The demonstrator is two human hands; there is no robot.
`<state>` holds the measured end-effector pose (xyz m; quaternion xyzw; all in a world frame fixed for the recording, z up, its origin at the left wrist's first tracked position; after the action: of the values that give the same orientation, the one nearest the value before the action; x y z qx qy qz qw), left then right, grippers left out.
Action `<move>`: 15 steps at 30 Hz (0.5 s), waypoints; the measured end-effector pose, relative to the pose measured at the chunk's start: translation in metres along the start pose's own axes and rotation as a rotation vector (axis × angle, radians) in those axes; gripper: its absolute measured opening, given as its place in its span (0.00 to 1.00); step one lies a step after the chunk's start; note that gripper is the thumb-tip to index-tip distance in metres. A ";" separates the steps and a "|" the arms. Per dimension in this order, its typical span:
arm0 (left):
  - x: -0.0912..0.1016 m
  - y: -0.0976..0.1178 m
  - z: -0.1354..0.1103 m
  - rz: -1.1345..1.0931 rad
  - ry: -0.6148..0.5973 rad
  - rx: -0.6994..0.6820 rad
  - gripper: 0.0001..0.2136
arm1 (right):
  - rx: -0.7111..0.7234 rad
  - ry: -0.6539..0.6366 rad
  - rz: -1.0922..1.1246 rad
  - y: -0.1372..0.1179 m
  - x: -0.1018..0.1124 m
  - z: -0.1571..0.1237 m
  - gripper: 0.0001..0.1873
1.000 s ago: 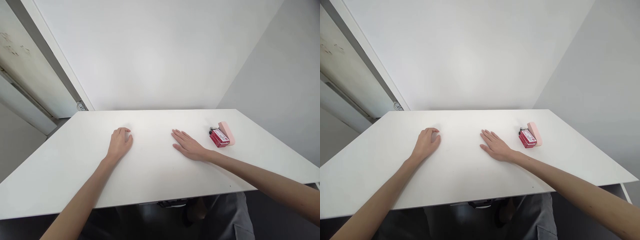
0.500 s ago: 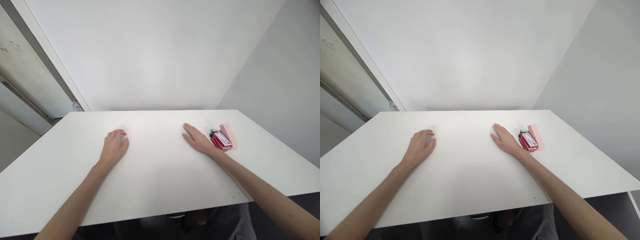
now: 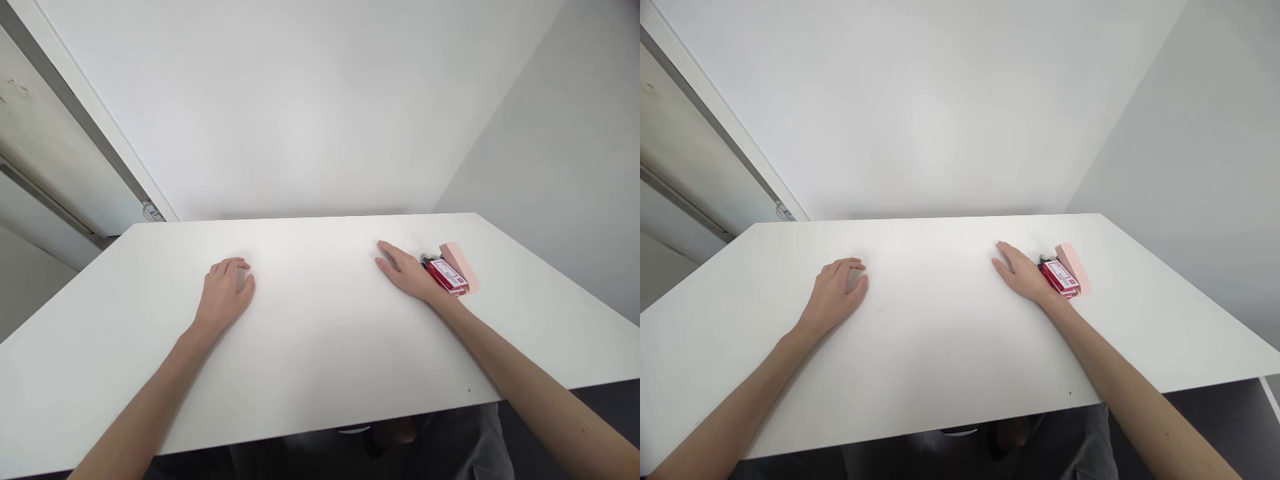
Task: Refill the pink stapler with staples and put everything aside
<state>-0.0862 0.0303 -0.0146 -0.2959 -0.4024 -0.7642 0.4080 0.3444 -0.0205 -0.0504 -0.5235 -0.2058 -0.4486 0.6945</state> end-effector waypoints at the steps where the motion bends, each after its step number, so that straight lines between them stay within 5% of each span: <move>1: 0.000 0.000 0.000 0.000 0.002 -0.001 0.13 | -0.020 0.014 -0.008 0.001 0.000 0.000 0.34; 15: -0.001 0.003 -0.003 0.015 -0.007 -0.007 0.15 | -0.038 0.123 -0.070 0.011 -0.004 0.002 0.31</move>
<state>-0.0832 0.0273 -0.0153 -0.3032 -0.3989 -0.7613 0.4114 0.3520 -0.0166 -0.0583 -0.5005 -0.1723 -0.5077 0.6797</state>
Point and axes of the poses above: each hand's wrist, its own z-axis towards the middle knuckle, its own x-axis out of the back of the hand, y = z × x, the point moved 1 cm from there along z, towards the middle knuckle, and after that the axes turned 13 degrees about y, right-handed, at the moved point
